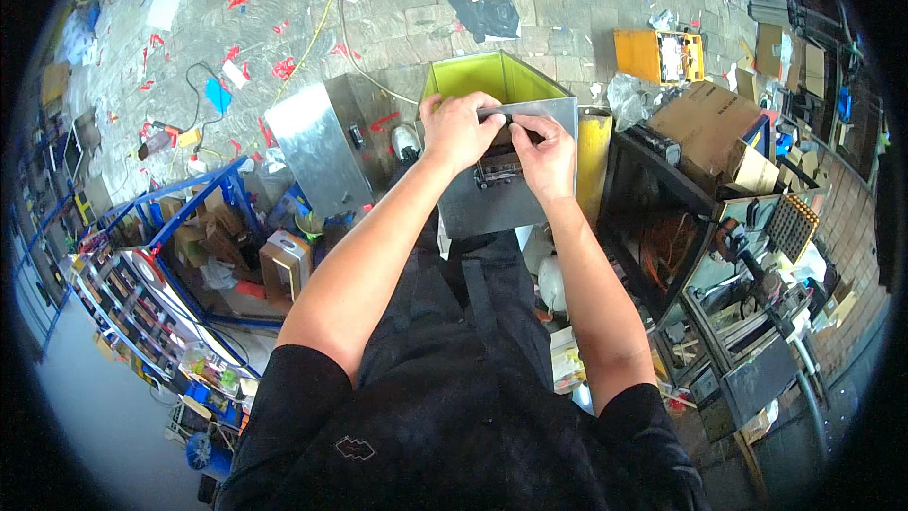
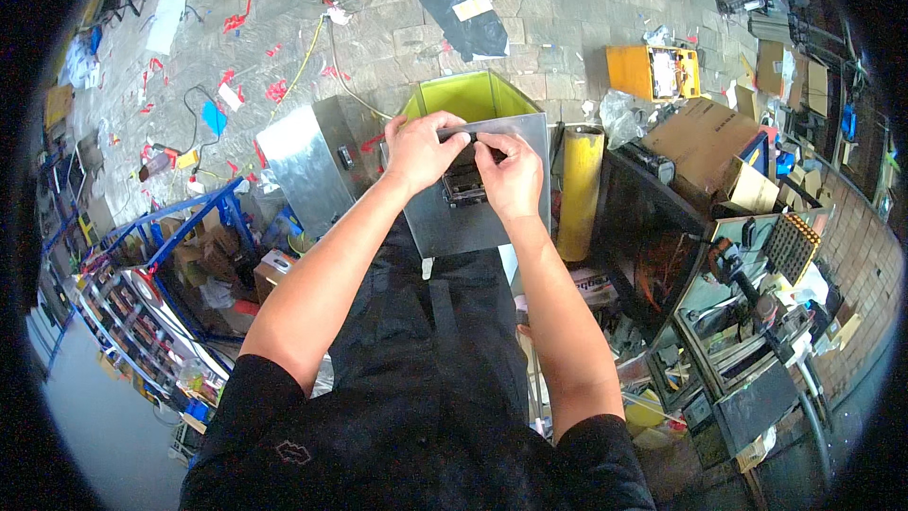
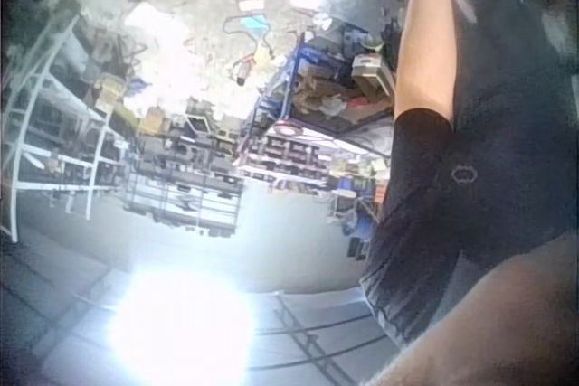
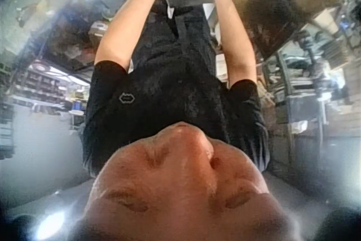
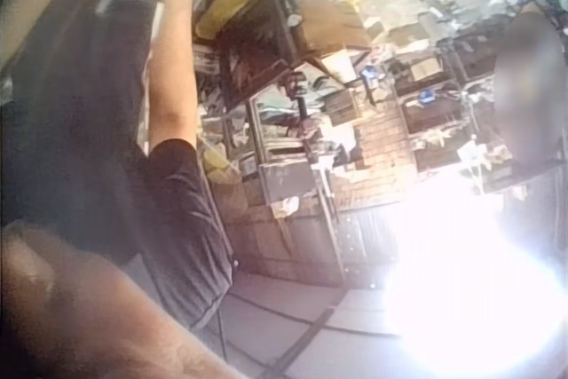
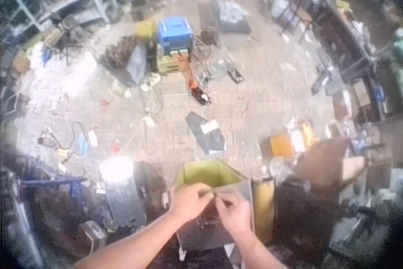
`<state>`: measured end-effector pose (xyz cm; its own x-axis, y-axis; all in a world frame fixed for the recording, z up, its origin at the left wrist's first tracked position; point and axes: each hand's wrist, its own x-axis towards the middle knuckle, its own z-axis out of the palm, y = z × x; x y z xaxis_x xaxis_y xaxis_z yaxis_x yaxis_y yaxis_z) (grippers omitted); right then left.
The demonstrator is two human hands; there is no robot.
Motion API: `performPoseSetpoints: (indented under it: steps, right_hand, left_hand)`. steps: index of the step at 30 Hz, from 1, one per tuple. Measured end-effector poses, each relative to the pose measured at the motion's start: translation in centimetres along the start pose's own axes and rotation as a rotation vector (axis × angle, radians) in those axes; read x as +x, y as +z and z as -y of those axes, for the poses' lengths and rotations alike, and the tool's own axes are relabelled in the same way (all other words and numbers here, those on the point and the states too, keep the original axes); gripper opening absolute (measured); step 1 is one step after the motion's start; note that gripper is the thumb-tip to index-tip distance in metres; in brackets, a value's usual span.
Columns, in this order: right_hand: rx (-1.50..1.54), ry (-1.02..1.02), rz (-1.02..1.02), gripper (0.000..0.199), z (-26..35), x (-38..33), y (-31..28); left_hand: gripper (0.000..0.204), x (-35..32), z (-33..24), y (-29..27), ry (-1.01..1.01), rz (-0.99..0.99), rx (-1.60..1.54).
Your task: The person walks through a cluttered workshop, picks up a small component, and moves to a workbench. They handle wires and a power supply, then return to a metal box to install a latch using a screwdriver. The person tightens screws and tests the latch before walking away.
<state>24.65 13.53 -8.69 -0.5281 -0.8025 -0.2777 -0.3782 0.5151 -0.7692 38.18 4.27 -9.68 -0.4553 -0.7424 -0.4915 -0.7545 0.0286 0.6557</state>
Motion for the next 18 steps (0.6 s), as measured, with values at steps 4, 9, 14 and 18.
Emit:
performPoseSetpoints:
  steps: [4, 9, 14, 18]
  right_hand:
    - [0.063, -0.001, 0.032, 0.014, -0.3, 0.1, -0.5]
    - [0.174, 0.092, 0.011, 0.013, -0.5, 0.4, -0.1]
    - [0.025, -0.029, -0.012, 0.015, -0.4, 0.2, 0.2]
    - [-0.028, 0.011, -0.021, 0.014, 0.9, 0.5, 0.2]
  left_hand:
    - [0.024, 0.6, 0.2, -0.1, -0.035, 0.044, 0.002]
    - [0.027, 1.1, 0.2, -0.3, -0.050, 0.068, 0.032]
    - [0.030, 1.5, -0.1, -0.8, -0.046, 0.089, 0.044]
    - [0.030, 1.7, 0.1, -0.8, -0.047, 0.094, 0.036]
